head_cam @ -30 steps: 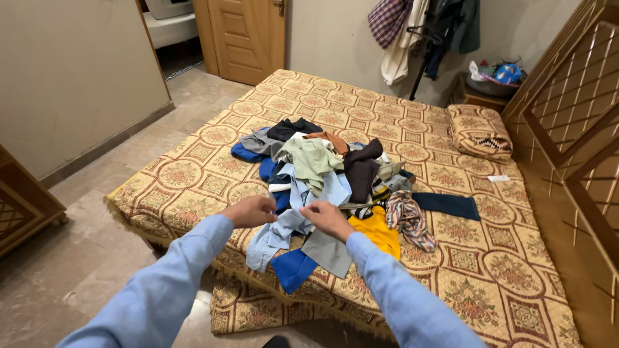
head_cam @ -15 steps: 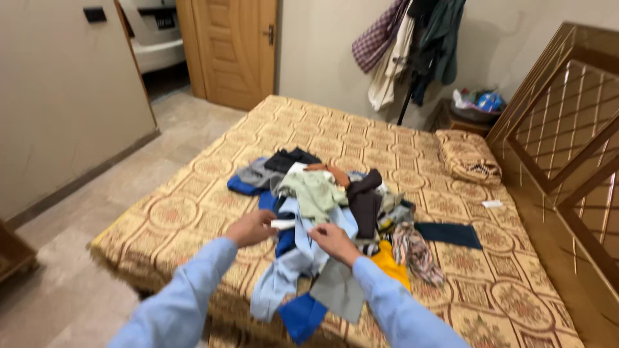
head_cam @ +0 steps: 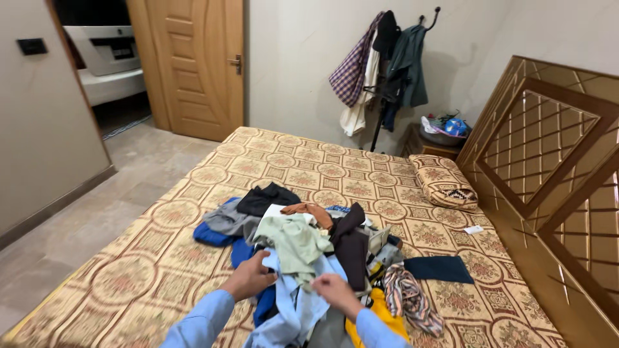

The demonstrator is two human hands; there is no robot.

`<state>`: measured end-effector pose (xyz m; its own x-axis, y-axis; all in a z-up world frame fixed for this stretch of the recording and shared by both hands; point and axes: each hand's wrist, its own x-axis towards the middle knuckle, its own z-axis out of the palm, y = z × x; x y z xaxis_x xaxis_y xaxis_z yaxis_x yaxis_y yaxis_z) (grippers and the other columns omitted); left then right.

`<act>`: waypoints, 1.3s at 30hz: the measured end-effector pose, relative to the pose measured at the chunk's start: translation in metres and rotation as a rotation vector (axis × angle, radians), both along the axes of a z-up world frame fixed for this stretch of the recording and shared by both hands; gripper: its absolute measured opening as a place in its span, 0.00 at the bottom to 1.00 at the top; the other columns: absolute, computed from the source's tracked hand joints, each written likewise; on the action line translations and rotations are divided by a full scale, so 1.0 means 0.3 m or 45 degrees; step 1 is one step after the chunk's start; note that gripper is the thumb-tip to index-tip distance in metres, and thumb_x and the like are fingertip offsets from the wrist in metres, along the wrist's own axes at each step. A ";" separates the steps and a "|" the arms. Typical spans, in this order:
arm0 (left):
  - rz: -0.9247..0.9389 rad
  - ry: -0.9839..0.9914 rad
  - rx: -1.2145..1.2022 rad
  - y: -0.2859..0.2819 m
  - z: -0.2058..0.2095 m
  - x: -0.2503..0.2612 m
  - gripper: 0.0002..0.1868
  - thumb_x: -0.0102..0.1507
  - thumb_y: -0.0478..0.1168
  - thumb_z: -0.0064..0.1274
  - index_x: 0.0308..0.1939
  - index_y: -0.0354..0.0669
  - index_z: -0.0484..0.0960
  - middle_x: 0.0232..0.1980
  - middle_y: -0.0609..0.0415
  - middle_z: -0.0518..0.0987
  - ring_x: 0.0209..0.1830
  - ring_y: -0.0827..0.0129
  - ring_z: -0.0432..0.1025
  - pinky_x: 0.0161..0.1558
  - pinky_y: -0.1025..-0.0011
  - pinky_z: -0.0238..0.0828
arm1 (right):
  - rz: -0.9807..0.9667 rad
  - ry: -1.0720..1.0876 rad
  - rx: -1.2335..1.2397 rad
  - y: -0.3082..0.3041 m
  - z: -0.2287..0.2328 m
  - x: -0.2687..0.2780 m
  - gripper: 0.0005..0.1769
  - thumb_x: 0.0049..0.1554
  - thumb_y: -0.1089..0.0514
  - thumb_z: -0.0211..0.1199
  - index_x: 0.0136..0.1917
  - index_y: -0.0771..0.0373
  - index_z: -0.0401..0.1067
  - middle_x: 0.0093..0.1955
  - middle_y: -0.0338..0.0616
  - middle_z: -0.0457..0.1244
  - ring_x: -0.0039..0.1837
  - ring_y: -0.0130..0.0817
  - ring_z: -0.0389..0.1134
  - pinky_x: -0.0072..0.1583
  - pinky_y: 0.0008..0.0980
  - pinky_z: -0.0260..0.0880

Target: The person removes various pieces of clothing from a wardrobe, places them on a bed and a nearby table, and then sorts through the pile by picking up and setting down different garments.

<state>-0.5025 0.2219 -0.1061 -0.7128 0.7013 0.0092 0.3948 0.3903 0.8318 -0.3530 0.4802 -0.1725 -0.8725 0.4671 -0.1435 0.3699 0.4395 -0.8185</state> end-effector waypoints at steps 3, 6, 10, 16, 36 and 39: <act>-0.017 -0.031 -0.076 0.107 -0.049 -0.048 0.40 0.57 0.48 0.63 0.69 0.42 0.65 0.52 0.41 0.85 0.53 0.55 0.81 0.54 0.64 0.77 | 0.162 0.085 -0.017 0.030 -0.017 0.026 0.16 0.56 0.45 0.67 0.45 0.60 0.80 0.34 0.37 0.68 0.38 0.24 0.67 0.43 0.30 0.69; -0.048 -0.032 -0.077 0.209 -0.136 -0.118 0.37 0.58 0.49 0.62 0.67 0.41 0.68 0.53 0.41 0.84 0.53 0.54 0.81 0.54 0.65 0.78 | 0.097 0.028 0.124 0.116 -0.037 -0.030 0.16 0.54 0.46 0.69 0.45 0.61 0.80 0.35 0.38 0.69 0.39 0.27 0.70 0.46 0.31 0.71; 0.010 -0.110 -0.143 0.343 -0.279 -0.238 0.35 0.57 0.49 0.64 0.66 0.43 0.72 0.56 0.40 0.82 0.56 0.54 0.78 0.57 0.64 0.75 | 0.019 0.123 0.125 0.209 -0.142 -0.178 0.18 0.52 0.47 0.70 0.51 0.60 0.78 0.45 0.40 0.73 0.48 0.29 0.75 0.52 0.30 0.74; 0.077 -0.097 -0.297 0.386 -0.403 -0.348 0.33 0.57 0.50 0.63 0.65 0.45 0.74 0.56 0.42 0.82 0.58 0.53 0.78 0.58 0.63 0.75 | 0.259 -0.132 0.198 0.285 -0.288 -0.428 0.25 0.50 0.45 0.69 0.59 0.55 0.77 0.57 0.53 0.68 0.56 0.41 0.71 0.58 0.35 0.70; 0.970 0.197 -0.207 -0.905 0.294 -0.513 0.27 0.60 0.49 0.57 0.62 0.44 0.78 0.60 0.42 0.81 0.57 0.52 0.78 0.58 0.60 0.75 | 1.086 0.414 0.616 -0.980 0.321 -1.135 0.34 0.52 0.40 0.68 0.60 0.69 0.73 0.60 0.64 0.66 0.64 0.56 0.66 0.65 0.46 0.66; 1.146 0.357 -0.240 -1.224 0.407 -0.340 0.26 0.60 0.47 0.58 0.61 0.44 0.80 0.60 0.42 0.80 0.60 0.51 0.76 0.59 0.60 0.72 | 1.248 0.446 0.573 -1.305 0.408 -1.105 0.34 0.53 0.40 0.67 0.60 0.69 0.73 0.60 0.62 0.67 0.64 0.54 0.67 0.65 0.45 0.66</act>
